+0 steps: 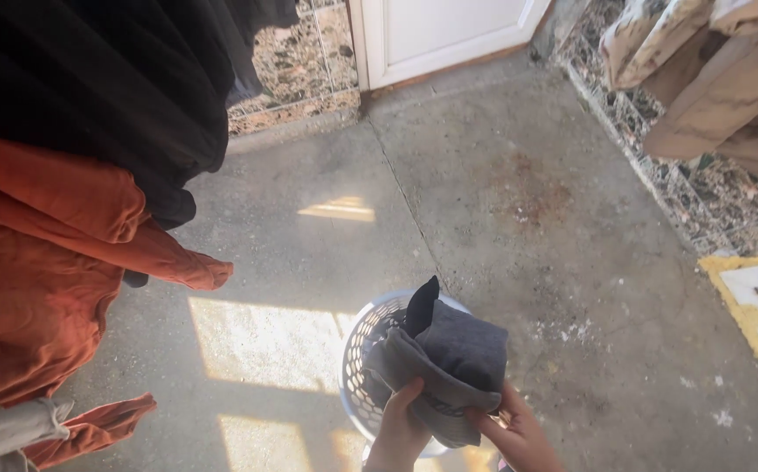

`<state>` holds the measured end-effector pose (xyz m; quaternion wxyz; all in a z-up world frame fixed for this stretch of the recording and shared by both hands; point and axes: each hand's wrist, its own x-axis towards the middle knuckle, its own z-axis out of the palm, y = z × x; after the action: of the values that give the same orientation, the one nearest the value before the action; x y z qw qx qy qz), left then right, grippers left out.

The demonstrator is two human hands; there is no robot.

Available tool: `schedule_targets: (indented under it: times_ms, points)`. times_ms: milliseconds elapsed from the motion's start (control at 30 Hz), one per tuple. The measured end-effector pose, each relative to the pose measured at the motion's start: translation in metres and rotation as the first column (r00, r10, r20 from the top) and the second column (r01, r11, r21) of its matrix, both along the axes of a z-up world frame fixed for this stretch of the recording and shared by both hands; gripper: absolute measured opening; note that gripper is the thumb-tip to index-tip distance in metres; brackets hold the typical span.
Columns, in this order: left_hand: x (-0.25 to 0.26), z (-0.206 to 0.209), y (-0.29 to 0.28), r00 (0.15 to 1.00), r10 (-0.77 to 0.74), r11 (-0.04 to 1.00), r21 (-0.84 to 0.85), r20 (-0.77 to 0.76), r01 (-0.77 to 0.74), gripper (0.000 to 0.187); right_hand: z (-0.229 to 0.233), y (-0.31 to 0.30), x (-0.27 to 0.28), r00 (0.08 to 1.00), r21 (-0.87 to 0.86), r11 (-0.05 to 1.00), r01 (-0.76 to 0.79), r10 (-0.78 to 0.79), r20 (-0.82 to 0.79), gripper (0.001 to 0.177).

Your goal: The person hangs a pair of shorts and socks on a clothesline using clothespins.

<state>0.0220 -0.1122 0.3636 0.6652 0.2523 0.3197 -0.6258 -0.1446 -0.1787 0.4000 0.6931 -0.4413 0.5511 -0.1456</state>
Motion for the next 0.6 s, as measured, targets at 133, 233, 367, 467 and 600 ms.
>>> schedule_targets:
  times_ms: [133, 233, 367, 467, 600]
  points:
    - [-0.038, -0.047, 0.002, 0.951, -0.039, 0.999, 0.018, 0.307, 0.036, 0.030, 0.029, -0.030, -0.030, 0.991, -0.184, 0.977, -0.110, 0.121, 0.049, 0.067]
    - [-0.074, -0.088, 0.002, 0.199, -0.181, 0.956, 0.126, 0.963, 0.264, 0.065, 0.075, -0.059, -0.050, 0.986, -0.086, 0.987, -0.136, 0.127, -0.104, 0.067]
    - [-0.105, -0.010, -0.059, 0.692, 0.078, 0.994, -0.108, 0.718, 0.000, 0.051, 0.047, -0.104, -0.106, 0.998, -0.082, 0.996, -0.036, 0.039, 0.044, 0.056]
    - [-0.124, 0.044, -0.093, 0.976, 0.162, 0.986, -0.054, 0.147, -0.156, 0.030, 0.052, -0.136, -0.130, 0.997, -0.062, 0.996, 0.071, -0.068, 0.040, 0.053]
    - [-0.144, 0.080, -0.115, 0.988, 0.112, 0.992, -0.073, 0.108, -0.104, 0.028, 0.046, -0.173, -0.159, 0.959, -0.242, 0.968, 0.072, 0.000, 0.282, 0.017]
